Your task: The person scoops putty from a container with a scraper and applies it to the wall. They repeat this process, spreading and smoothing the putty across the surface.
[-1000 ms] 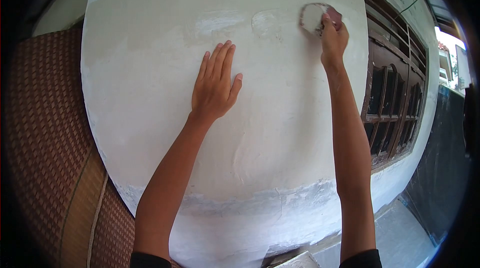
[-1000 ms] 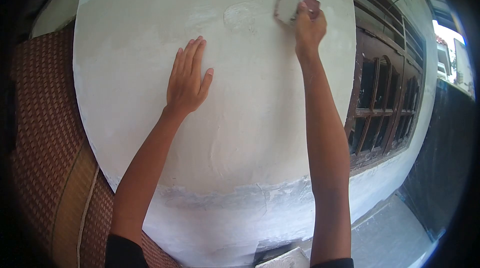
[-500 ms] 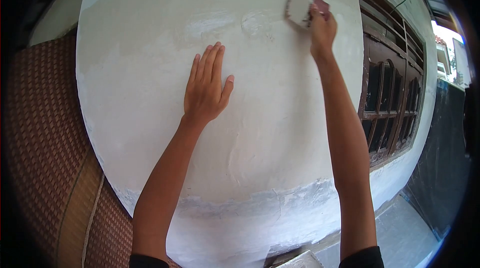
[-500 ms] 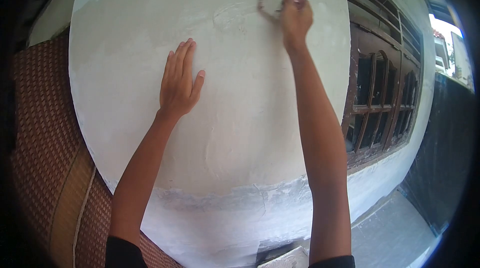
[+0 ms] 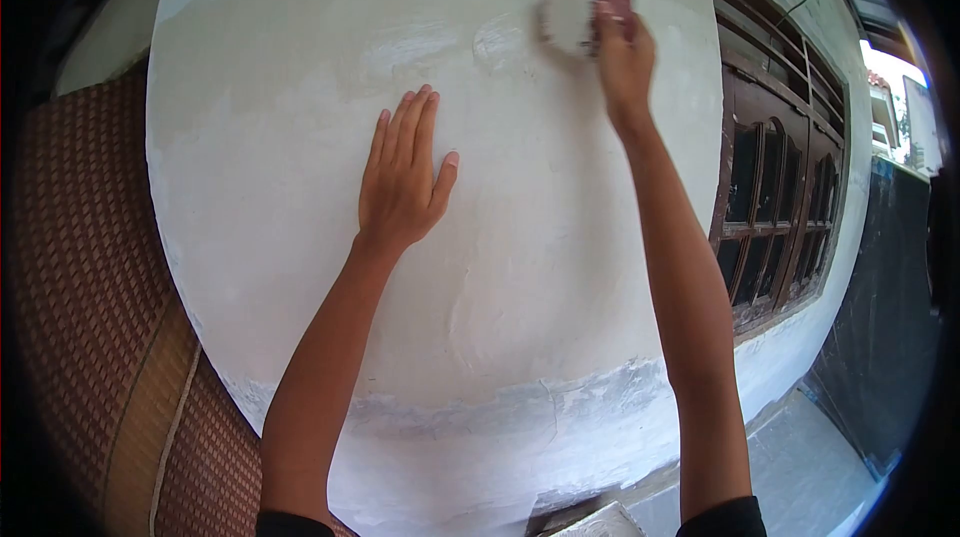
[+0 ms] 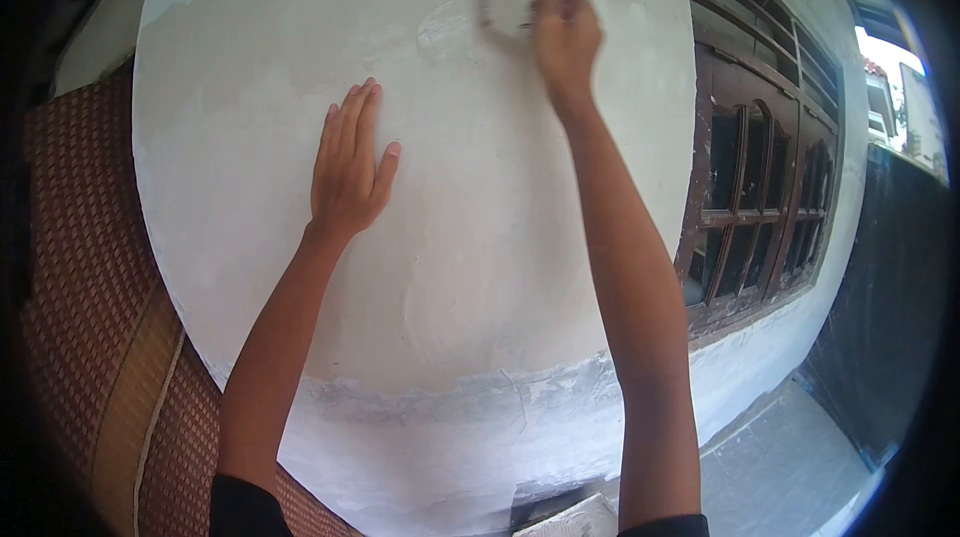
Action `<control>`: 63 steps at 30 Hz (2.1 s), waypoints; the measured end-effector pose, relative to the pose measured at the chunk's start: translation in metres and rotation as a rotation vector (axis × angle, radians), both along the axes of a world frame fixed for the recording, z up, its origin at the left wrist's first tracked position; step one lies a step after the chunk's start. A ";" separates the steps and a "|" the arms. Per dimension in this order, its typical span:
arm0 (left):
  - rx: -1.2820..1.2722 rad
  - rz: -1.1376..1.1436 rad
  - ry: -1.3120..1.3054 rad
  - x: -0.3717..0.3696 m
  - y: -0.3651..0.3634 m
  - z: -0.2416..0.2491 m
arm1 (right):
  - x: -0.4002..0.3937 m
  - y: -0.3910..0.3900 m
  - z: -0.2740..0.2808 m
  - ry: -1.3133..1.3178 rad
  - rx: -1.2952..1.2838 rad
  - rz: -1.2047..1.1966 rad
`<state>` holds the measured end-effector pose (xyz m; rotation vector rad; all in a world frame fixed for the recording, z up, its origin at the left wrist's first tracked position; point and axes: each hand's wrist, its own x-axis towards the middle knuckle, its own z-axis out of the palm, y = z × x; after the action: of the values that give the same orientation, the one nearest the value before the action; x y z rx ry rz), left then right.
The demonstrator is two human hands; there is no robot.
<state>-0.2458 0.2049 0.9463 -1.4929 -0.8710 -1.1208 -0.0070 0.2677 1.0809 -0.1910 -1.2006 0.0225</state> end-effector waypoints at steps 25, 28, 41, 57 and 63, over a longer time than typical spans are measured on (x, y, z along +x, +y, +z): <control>-0.005 0.006 -0.007 -0.001 0.001 -0.002 | 0.022 0.000 0.006 0.262 -0.117 -0.024; -0.014 0.014 -0.018 0.000 0.003 -0.003 | -0.001 0.009 -0.003 0.003 0.008 -0.062; 0.014 0.026 -0.015 0.002 0.003 -0.003 | 0.010 0.007 -0.013 0.101 -0.002 -0.033; 0.007 0.021 -0.008 -0.001 0.004 -0.003 | -0.012 -0.004 -0.006 -0.040 -0.016 -0.017; -0.012 -0.001 0.002 -0.003 0.002 -0.003 | 0.021 0.034 0.005 0.041 -0.184 -0.301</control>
<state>-0.2490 0.2068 0.9434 -1.5042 -0.8769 -1.1159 0.0145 0.3018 1.0855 -0.5288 -1.1183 -0.1264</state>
